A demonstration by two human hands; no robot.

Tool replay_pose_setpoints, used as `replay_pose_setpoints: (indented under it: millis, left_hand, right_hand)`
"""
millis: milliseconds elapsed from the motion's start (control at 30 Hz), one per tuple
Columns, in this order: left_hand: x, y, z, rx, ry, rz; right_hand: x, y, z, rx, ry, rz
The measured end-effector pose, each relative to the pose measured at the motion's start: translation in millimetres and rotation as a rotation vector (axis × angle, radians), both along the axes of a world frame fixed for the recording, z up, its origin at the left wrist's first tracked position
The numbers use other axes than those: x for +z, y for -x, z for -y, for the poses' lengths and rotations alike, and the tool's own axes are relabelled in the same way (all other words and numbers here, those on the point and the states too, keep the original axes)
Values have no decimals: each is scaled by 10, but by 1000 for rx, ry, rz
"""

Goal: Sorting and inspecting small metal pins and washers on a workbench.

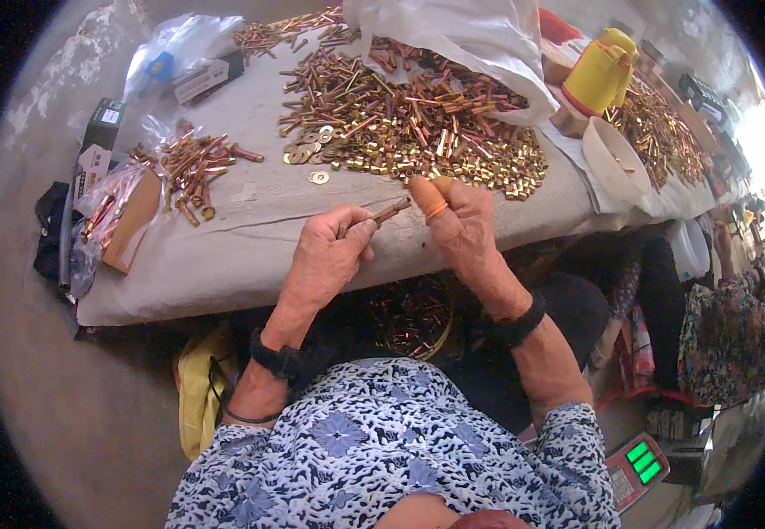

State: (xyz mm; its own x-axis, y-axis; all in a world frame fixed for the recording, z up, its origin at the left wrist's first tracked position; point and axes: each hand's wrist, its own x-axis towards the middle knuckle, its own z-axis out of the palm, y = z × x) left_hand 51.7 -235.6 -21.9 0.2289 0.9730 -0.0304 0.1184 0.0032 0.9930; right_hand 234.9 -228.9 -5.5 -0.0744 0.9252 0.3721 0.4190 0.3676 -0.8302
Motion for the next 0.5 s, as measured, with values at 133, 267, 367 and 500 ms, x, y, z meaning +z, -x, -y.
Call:
replay_pose_setpoints:
  millis: [133,267,367,500]
  left_hand:
    - [40,-10,2,-9,36,71]
    - [7,14,-10,-38,39,90]
    - [32,12,6,-29,44,80]
    - [58,54,-5,-55,101,172]
  right_hand:
    - [-75,119,-90,-62,-333,-212]
    - [-106,142,-63,44,-468,-169]
    - [10,-50,-7,82,95,-35]
    - [-59,-42,-36,87,48,-308]
